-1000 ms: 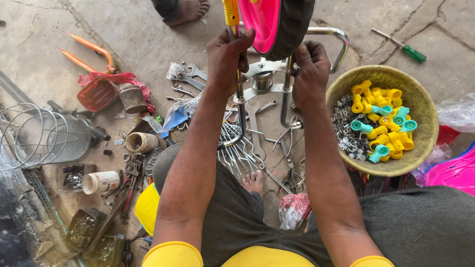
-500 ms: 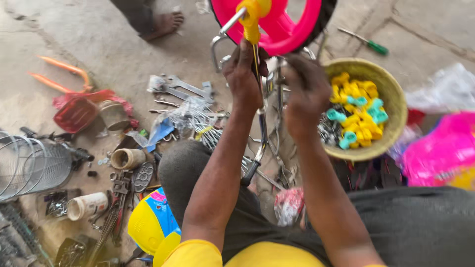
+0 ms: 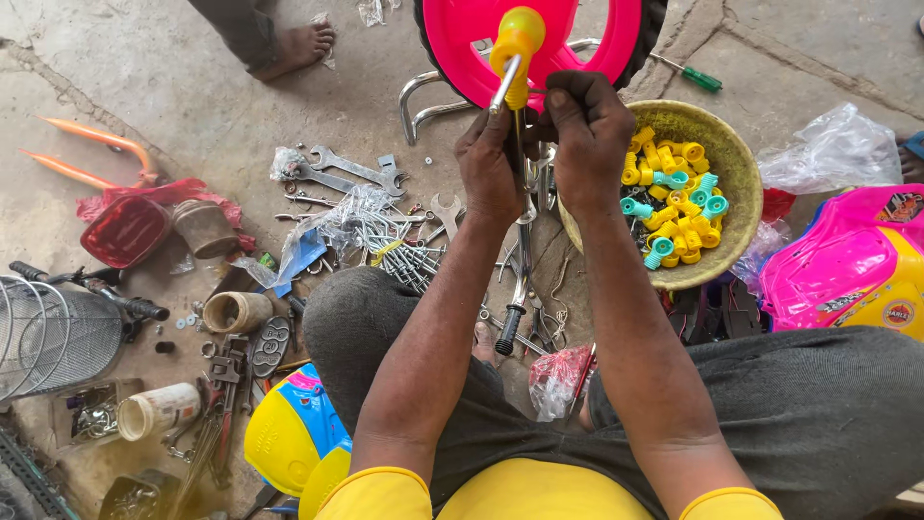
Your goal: The person assembles a tricycle wheel by attaching a pink wheel with a black tire to a metal axle. They use a wrench to tighten the nuts and secure the wheel in place.
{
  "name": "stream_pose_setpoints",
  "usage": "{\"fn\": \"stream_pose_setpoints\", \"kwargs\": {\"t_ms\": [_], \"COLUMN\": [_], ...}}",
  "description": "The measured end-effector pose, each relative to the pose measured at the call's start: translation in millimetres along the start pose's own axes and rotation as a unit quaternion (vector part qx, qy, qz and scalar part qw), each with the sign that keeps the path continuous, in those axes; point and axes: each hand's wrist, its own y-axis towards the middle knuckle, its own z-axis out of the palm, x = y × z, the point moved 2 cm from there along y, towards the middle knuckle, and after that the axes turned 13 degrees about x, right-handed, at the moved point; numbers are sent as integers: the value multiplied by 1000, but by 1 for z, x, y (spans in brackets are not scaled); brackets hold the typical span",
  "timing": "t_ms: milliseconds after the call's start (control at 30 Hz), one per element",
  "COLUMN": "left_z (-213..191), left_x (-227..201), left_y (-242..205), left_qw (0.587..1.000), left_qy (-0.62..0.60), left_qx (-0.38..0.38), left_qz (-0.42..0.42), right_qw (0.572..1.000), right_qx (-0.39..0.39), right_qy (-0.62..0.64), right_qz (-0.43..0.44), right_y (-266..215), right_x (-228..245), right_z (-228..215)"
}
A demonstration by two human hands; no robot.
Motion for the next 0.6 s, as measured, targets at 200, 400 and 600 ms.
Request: {"fn": "stream_pose_setpoints", "kwargs": {"t_ms": [200,400,600], "left_z": [6,12,17], "left_x": [4,7,5], "left_y": [-3,-5,-9], "left_qw": [1000,1000,997], "left_qy": [11,4,68], "left_qx": [-1,26,10], "left_qz": [-16,12,22], "right_qw": [989,928,994], "right_qx": [29,80,16], "right_qy": [-138,-352,-35], "right_qz": [30,-94,103], "right_y": [3,11,13], "right_x": [22,35,22], "right_z": [-6,-7,-12]}}
